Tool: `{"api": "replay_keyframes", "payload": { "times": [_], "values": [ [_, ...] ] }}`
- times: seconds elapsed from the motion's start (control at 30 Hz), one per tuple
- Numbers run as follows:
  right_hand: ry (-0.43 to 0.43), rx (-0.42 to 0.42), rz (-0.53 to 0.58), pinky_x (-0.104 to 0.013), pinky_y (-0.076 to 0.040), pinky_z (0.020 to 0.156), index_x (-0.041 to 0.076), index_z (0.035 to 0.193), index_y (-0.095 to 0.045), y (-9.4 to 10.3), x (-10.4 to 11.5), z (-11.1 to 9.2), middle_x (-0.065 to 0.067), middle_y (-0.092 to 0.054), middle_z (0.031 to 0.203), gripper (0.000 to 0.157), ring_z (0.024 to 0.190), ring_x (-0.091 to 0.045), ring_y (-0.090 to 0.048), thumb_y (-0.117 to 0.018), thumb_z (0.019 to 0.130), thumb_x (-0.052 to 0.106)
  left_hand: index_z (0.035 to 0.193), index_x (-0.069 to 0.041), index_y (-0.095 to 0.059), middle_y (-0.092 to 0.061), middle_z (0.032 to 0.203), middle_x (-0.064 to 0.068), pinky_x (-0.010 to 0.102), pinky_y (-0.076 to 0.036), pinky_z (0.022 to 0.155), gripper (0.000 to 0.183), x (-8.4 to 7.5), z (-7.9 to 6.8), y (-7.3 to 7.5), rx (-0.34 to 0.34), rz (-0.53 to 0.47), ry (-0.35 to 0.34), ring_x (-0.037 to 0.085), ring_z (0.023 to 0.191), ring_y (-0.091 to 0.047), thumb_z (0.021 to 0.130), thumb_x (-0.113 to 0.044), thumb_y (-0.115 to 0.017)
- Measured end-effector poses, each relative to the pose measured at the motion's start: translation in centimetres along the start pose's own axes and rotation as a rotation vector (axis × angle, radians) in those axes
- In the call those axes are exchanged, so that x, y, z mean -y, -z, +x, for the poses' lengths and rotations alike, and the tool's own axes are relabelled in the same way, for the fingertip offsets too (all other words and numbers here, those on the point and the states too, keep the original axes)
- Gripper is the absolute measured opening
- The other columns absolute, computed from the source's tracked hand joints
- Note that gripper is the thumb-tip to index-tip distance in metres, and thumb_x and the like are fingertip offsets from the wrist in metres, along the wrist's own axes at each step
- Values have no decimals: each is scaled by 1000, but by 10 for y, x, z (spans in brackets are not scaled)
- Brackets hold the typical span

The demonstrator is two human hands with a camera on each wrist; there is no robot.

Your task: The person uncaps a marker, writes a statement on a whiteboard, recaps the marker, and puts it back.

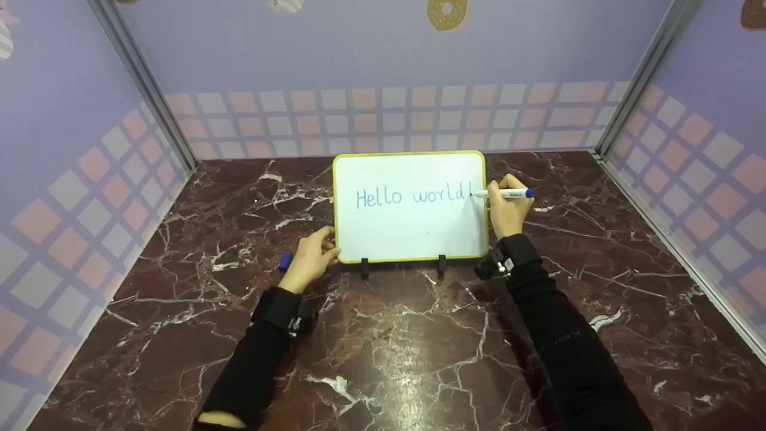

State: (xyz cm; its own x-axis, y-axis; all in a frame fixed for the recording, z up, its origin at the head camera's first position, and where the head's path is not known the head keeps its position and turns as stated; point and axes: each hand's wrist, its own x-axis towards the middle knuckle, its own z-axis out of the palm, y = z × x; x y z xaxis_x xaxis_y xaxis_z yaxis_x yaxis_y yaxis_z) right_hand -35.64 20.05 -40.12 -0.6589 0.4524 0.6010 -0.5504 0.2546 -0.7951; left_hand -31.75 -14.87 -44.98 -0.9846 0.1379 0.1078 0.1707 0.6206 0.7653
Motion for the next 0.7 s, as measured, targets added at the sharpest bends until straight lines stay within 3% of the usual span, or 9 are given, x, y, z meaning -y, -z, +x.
{"api": "replay_keyframes", "payload": {
  "times": [0.1, 0.3, 0.7],
  "values": [
    [0, -20, 8, -12, -22, 42, -3, 56, -35, 1, -1, -1, 11, -39, 46, 36, 41, 3, -32, -55, 84, -14, 135, 7, -52, -68, 102, 30, 31, -64, 75, 42, 1, 0, 0, 0, -7, 3, 36, 91, -71, 94, 3, -62],
    [20, -27, -50, -12, -13, 48, 2, 56, -35, 1, -1, -3, 8, -31, 50, 38, 45, 3, -22, -56, 83, -13, 135, 7, -51, -68, 103, 30, 31, -64, 75, 43, 1, 1, -1, 2, 3, -1, 37, 92, -71, 94, 3, -62],
    [20, -19, -74, -15, -14, 49, 9, 55, -33, -2, -6, -2, 6, -29, 54, 43, 47, 3, -18, -56, 83, -13, 137, 7, -50, -67, 105, 30, 33, -64, 78, 44, 1, 0, 0, 15, -4, 7, 37, 94, -71, 95, 2, -61]
  ]
}}
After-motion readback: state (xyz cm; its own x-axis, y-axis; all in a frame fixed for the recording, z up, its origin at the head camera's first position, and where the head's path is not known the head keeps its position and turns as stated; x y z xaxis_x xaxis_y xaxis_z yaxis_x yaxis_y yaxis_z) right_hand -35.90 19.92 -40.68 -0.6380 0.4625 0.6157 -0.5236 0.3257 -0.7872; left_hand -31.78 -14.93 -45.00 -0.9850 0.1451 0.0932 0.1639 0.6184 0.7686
